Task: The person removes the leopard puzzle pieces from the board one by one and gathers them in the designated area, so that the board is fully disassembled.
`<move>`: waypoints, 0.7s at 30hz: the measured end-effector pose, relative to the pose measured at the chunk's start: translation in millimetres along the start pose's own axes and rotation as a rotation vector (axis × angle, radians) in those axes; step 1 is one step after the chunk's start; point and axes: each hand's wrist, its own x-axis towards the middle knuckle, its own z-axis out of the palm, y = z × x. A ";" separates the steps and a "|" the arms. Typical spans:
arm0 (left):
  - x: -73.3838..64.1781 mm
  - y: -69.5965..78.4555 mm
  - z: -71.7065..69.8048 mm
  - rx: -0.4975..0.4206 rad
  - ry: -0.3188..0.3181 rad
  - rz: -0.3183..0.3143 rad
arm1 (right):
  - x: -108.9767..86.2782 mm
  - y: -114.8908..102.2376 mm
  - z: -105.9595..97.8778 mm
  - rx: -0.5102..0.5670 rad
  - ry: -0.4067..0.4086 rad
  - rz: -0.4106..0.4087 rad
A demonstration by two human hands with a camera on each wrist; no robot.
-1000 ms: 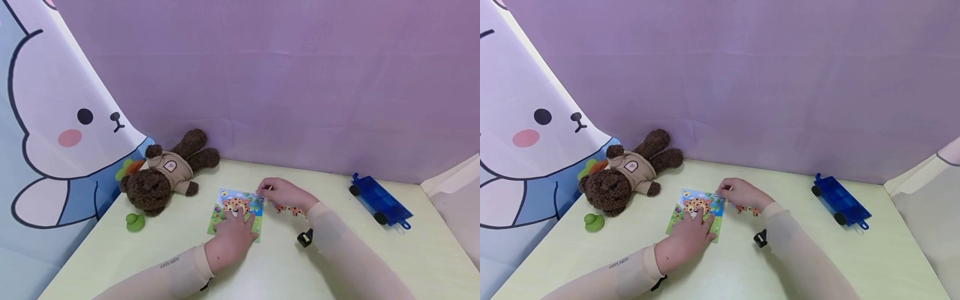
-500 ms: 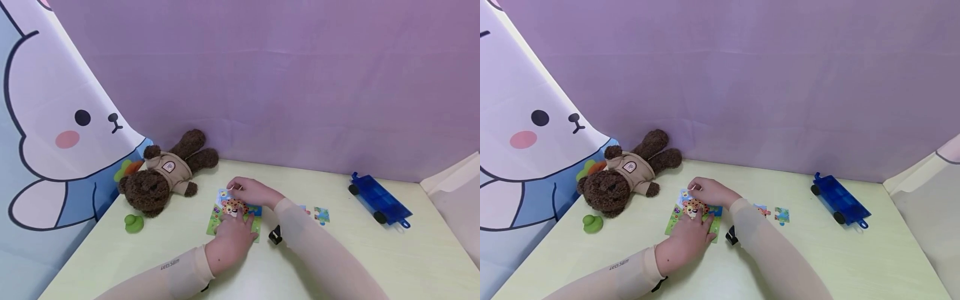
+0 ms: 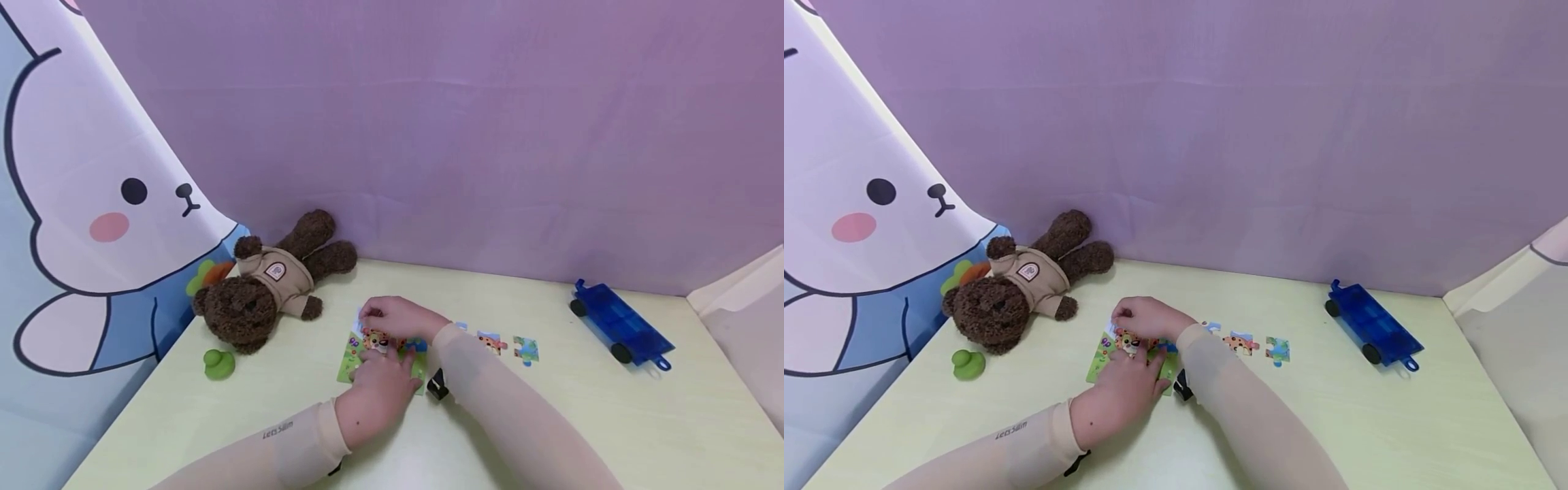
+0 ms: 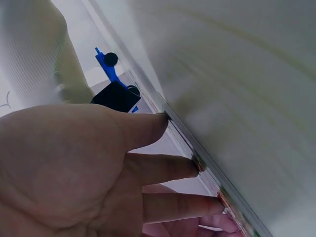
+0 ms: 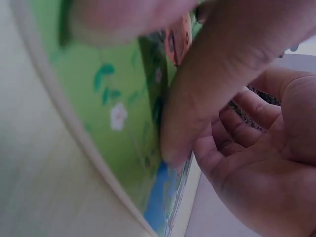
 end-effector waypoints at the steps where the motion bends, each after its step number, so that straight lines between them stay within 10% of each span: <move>1: 0.0 -0.1 0.1 0.002 0.000 0.003 | 0.1 -0.4 0.4 -0.008 -0.005 -0.001; 21: -1.0 -0.6 -0.2 0.023 0.034 0.039 | 3.5 -7.0 7.0 -0.120 -0.019 -0.034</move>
